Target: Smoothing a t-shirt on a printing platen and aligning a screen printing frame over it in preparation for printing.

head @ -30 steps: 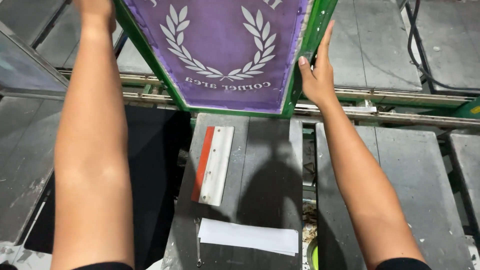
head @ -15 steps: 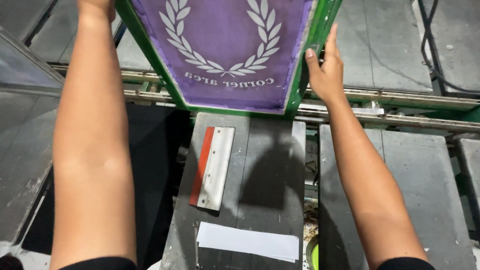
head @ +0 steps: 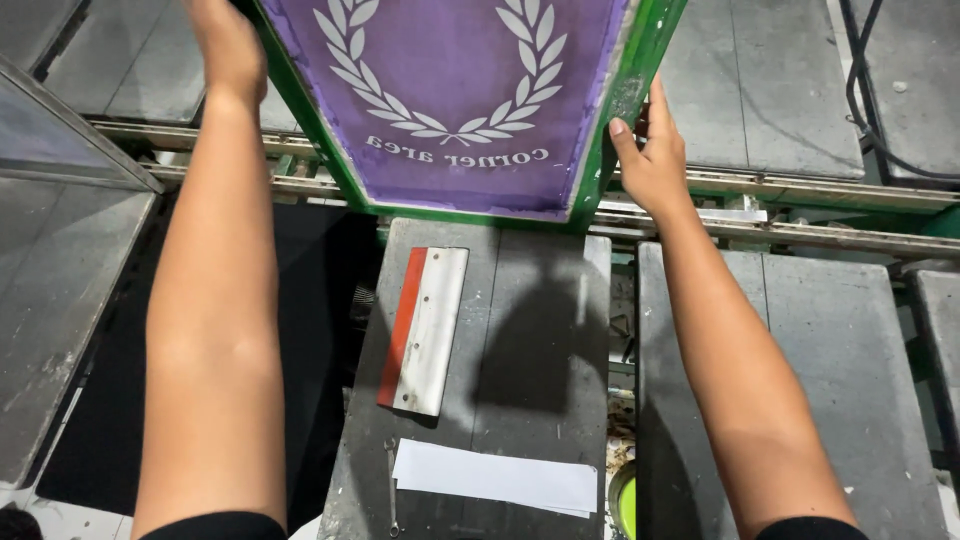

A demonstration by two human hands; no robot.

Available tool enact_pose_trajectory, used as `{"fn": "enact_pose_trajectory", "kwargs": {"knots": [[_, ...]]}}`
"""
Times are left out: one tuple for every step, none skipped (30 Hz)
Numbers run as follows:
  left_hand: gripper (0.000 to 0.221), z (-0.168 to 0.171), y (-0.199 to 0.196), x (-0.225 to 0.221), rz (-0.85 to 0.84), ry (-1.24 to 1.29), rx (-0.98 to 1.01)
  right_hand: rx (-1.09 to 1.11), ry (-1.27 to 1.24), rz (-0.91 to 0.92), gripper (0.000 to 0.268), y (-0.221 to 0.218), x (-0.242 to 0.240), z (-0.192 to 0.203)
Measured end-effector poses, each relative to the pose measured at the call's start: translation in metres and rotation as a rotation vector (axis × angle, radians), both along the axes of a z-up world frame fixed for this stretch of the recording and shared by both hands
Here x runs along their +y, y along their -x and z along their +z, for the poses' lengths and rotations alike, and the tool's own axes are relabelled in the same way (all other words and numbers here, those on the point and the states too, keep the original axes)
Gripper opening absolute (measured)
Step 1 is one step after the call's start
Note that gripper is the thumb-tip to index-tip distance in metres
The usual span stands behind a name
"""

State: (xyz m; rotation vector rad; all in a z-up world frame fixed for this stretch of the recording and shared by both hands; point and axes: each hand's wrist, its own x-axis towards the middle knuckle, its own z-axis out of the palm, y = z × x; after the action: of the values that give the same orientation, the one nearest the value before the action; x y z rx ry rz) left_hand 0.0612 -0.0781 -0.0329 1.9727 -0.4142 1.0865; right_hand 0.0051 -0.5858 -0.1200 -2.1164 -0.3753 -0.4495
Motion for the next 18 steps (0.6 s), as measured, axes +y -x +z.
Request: {"fn": "enact_pose_trajectory", "kwargs": {"knots": [[0.076, -0.003, 0.000, 0.000, 0.009, -0.014, 0.006, 0.022, 0.000, -0.009, 0.078, -0.003, -0.002, -0.006], [0.077, -0.014, -0.006, 0.009, 0.019, -0.029, 0.013, 0.021, 0.002, -0.009, 0.078, 0.000, -0.003, -0.006], [0.077, -0.024, -0.012, 0.017, 0.028, -0.044, 0.018, 0.061, 0.028, -0.029, 0.079, 0.001, -0.003, -0.006], [0.078, -0.030, -0.021, 0.019, 0.037, -0.059, 0.024, 0.101, 0.053, -0.050, 0.081, 0.004, -0.002, -0.006], [0.078, -0.035, -0.018, 0.017, 0.041, -0.056, 0.023, 0.100, 0.056, -0.046, 0.081, 0.006, -0.003, -0.006], [0.059, -0.039, -0.014, 0.015, -0.068, 0.130, 0.049, 0.122, 0.057, -0.042, 0.084, 0.010, -0.003, -0.005], [0.063, -0.044, -0.009, 0.015, -0.175, 0.316, 0.074, 0.145, 0.059, -0.035, 0.087, 0.013, -0.001, -0.005], [0.063, -0.057, -0.009, 0.019, -0.169, 0.319, 0.073, 0.145, 0.062, -0.029, 0.087, 0.010, -0.005, -0.017], [0.063, -0.071, -0.008, 0.023, -0.118, 0.335, 0.089, 0.112, 0.044, -0.056, 0.081, 0.007, -0.008, -0.029], [0.063, -0.085, -0.006, 0.029, -0.067, 0.352, 0.104, 0.079, 0.026, -0.083, 0.075, 0.005, -0.011, -0.040], [0.063, -0.094, 0.016, 0.025, -0.055, 0.356, 0.101, 0.078, 0.030, -0.071, 0.075, 0.013, -0.011, -0.048], [0.062, -0.103, 0.038, 0.021, -0.035, 0.332, 0.135, 0.013, 0.066, -0.136, 0.079, 0.022, -0.011, -0.055], [0.061, -0.112, 0.062, 0.017, -0.013, 0.308, 0.169, -0.054, 0.101, -0.198, 0.084, 0.031, -0.010, -0.062], [0.061, -0.118, 0.102, 0.007, 0.000, 0.313, 0.166, -0.056, 0.105, -0.184, 0.084, 0.049, -0.003, -0.072], [0.059, -0.124, 0.141, -0.003, 0.088, 0.227, 0.231, -0.148, 0.114, -0.253, 0.078, 0.066, 0.003, -0.080], [0.057, -0.130, 0.181, -0.013, 0.175, 0.140, 0.297, -0.241, 0.123, -0.321, 0.079, 0.084, 0.009, -0.088], [0.057, -0.143, 0.215, -0.014, 0.188, 0.145, 0.295, -0.244, 0.123, -0.306, 0.079, 0.104, 0.022, -0.098], [0.058, -0.157, 0.250, -0.014, 0.193, 0.110, 0.324, -0.196, 0.127, -0.320, 0.080, 0.126, 0.036, -0.108]]}}
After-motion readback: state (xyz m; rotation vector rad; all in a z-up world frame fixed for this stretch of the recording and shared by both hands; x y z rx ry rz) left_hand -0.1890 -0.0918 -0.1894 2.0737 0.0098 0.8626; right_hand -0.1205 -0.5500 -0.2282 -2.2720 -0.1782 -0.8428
